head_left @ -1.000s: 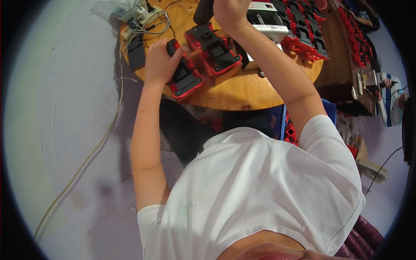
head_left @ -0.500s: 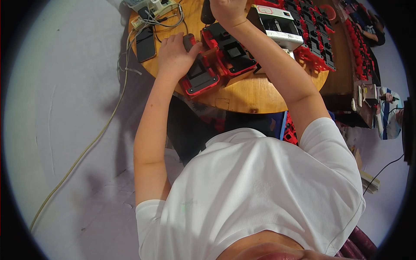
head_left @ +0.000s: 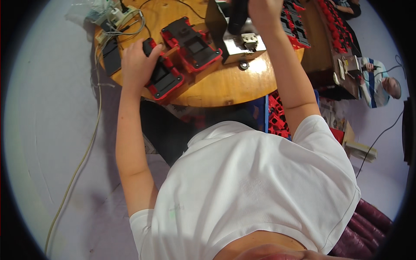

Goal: The person repeatedly picks up red and black plastic casings and uses a handheld black device to press or seal the edges of each unit. They place finished units on the table and continue the cycle with new casings from a nearby bin.

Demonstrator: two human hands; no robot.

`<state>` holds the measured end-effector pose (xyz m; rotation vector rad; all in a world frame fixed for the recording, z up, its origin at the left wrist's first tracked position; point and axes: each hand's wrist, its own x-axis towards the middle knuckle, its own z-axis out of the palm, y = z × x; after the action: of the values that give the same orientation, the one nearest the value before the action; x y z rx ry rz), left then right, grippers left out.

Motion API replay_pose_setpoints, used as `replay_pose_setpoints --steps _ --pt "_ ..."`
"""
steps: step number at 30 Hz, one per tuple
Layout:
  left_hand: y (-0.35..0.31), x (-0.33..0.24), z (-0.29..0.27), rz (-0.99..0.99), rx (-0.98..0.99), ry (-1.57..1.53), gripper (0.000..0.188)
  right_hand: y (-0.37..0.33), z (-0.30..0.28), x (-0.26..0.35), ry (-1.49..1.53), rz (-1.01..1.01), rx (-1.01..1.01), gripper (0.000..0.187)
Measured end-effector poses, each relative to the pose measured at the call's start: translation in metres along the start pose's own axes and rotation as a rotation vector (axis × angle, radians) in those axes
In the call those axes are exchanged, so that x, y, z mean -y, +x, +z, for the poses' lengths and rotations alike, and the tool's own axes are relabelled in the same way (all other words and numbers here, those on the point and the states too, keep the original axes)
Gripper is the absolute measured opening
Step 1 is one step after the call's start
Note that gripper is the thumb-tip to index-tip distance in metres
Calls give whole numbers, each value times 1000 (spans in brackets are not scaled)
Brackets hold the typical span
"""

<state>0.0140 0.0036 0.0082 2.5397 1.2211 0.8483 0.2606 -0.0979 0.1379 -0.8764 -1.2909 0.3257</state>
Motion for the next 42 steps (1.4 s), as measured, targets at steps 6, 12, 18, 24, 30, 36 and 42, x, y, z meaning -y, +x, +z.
replay_pose_setpoints --steps 6,12,18,24,30,36,42 --pt "6 -2 1 -74 97 39 63 -45 -58 -34 -131 -225 -176 41" --pt "5 1 0 -75 102 54 62 -62 -60 -34 -149 -206 -222 41" --pt "6 1 1 -85 114 59 63 -73 -61 -42 -155 -198 -270 41" --pt "5 7 3 -53 74 54 61 -44 -47 -26 -80 124 -155 35" --pt "0 5 -1 22 -5 -34 53 2 42 -32 186 -130 -236 38" --pt "3 -6 -3 -97 94 42 61 19 119 -63 301 -227 -118 37" --pt "1 -7 -2 -135 100 75 60 15 138 -81 295 -214 -100 37"
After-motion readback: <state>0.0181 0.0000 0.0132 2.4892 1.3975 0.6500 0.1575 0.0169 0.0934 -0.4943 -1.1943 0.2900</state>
